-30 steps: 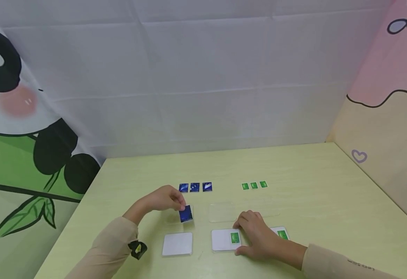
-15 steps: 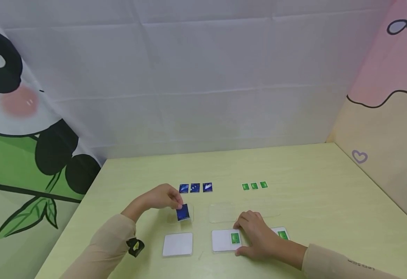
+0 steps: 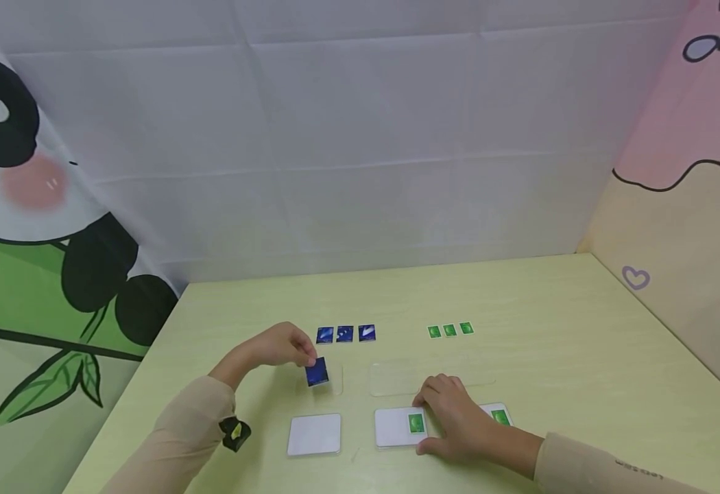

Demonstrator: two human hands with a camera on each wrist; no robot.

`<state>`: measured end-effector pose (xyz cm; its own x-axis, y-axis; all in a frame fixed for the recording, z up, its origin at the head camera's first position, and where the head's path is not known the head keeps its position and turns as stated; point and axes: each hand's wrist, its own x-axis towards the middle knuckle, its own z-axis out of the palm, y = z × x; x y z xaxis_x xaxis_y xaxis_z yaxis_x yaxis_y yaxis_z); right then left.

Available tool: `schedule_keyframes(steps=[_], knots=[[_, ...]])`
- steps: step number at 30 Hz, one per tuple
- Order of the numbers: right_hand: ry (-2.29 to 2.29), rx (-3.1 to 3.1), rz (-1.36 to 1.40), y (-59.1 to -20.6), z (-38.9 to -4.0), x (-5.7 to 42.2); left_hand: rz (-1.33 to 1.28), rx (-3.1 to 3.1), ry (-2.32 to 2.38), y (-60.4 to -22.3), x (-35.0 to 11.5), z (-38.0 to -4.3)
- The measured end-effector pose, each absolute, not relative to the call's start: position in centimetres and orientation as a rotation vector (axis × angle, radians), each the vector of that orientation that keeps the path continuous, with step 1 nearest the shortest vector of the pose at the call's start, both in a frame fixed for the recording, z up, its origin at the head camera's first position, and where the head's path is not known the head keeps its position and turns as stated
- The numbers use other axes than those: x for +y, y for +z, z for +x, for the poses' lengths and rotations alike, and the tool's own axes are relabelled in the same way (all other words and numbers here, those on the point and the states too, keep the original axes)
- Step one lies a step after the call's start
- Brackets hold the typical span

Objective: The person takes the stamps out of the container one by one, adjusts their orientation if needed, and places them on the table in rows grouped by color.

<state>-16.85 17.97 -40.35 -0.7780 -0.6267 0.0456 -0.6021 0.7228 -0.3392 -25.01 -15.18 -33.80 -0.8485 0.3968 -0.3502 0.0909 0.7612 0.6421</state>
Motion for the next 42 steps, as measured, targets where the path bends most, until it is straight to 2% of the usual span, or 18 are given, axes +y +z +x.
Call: schedule_keyframes(steps=[42], knots=[[-0.565, 2.836, -1.009, -40.6, -16.9, 18.1, 0.314, 2.487, 0.888, -34.8, -16.9, -27.0]])
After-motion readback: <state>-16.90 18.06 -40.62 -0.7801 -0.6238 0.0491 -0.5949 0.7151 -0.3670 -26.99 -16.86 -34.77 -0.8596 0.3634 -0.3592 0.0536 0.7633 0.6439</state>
